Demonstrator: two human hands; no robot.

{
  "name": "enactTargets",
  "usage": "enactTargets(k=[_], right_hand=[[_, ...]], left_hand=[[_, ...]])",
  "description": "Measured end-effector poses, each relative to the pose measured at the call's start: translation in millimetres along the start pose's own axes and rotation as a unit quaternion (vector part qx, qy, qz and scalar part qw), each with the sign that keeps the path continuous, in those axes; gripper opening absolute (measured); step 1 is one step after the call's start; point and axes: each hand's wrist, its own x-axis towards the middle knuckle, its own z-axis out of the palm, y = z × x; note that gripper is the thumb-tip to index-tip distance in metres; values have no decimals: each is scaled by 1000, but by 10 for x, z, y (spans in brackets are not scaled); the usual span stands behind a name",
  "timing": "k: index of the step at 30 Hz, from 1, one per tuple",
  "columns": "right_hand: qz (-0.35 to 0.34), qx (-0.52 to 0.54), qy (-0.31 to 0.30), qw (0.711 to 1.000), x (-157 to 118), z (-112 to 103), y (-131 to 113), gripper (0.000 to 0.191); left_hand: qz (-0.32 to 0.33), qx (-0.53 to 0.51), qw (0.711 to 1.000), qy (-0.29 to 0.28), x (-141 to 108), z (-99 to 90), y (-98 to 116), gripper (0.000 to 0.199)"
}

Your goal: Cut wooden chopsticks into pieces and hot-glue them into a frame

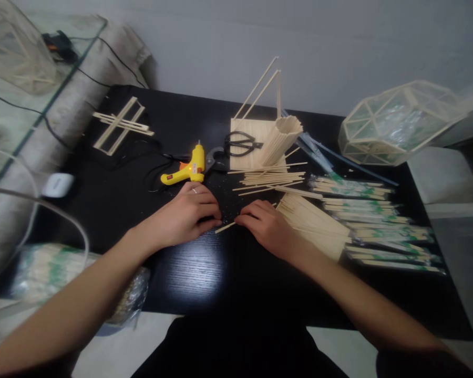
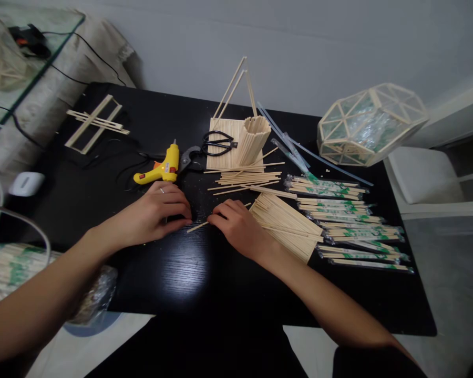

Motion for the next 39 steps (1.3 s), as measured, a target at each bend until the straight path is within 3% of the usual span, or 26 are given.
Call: enactTargets(k=[9,16,22,30,39], right_hand=[[-55,-49,10,997,29,18,-14,25],[-53,-90,14,994,23,34,-17,24],[-55,-59,65,995,16,19,-63,24],[-32,-41,25,998,-32,17,-320,30],[-21,-59,-11,998,-90,19,-391,33]], left_hand=[[35,46,998,-16,-15,-9,-8,14],[47,70,996,-23,-21,3,9,15],[65,79,995,-17,-26,-12,5,16],[66,81,994,-33,-28,-28,16,18],[66,66,995,-40,-35,-26,11,22]])
